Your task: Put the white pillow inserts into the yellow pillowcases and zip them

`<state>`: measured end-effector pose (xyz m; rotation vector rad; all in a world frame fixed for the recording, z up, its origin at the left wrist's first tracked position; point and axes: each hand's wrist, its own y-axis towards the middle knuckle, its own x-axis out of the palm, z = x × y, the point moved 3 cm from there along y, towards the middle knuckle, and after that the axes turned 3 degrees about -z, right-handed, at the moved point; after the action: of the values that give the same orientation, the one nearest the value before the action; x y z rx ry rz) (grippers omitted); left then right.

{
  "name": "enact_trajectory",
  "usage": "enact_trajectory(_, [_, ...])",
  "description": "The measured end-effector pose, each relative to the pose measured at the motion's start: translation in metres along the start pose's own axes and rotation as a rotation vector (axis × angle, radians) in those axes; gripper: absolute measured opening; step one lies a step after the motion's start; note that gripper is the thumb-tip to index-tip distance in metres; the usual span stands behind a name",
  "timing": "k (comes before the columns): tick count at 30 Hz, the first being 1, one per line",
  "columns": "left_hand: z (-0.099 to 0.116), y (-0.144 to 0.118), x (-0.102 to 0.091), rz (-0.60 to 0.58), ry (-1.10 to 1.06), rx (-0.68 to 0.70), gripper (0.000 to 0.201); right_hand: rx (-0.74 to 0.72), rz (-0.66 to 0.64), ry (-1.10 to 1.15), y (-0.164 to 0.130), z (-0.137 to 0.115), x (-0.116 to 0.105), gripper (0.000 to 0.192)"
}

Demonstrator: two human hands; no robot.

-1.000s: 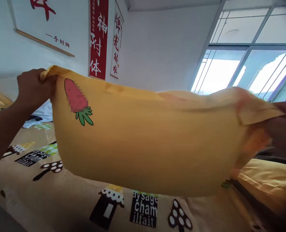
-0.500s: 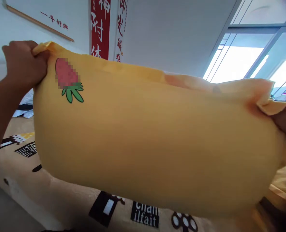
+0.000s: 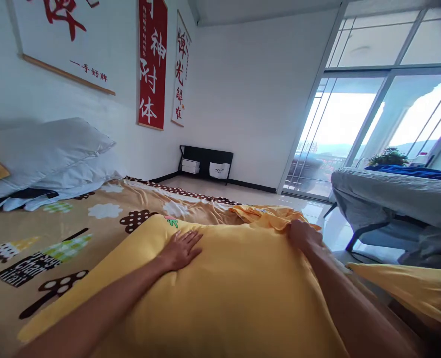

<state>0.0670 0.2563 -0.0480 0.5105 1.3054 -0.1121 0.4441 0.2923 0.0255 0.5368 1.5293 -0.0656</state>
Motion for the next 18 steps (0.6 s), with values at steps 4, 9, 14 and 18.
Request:
enact_trajectory(4, [-0.008,-0.003,0.036,-0.145,-0.047,0.061,0.062,0.017,-0.013,-0.014,0.006,-0.010,0.004,0.034])
enact_trajectory(9, [0.006,0.018,0.035,-0.205,-0.006,0.057,0.065,-0.308,0.141,0.037,-0.022,-0.093,0.002,0.038])
enact_trajectory(14, [-0.016,0.029,0.031,-0.190,0.003,0.033,0.060,-0.760,-0.139,0.249,-0.081,-0.177,0.059,0.039])
enact_trajectory(18, [-0.090,0.011,0.014,-0.060,-0.017,-0.162,0.054,-0.643,-0.274,0.286,-0.063,-0.122,0.089,0.046])
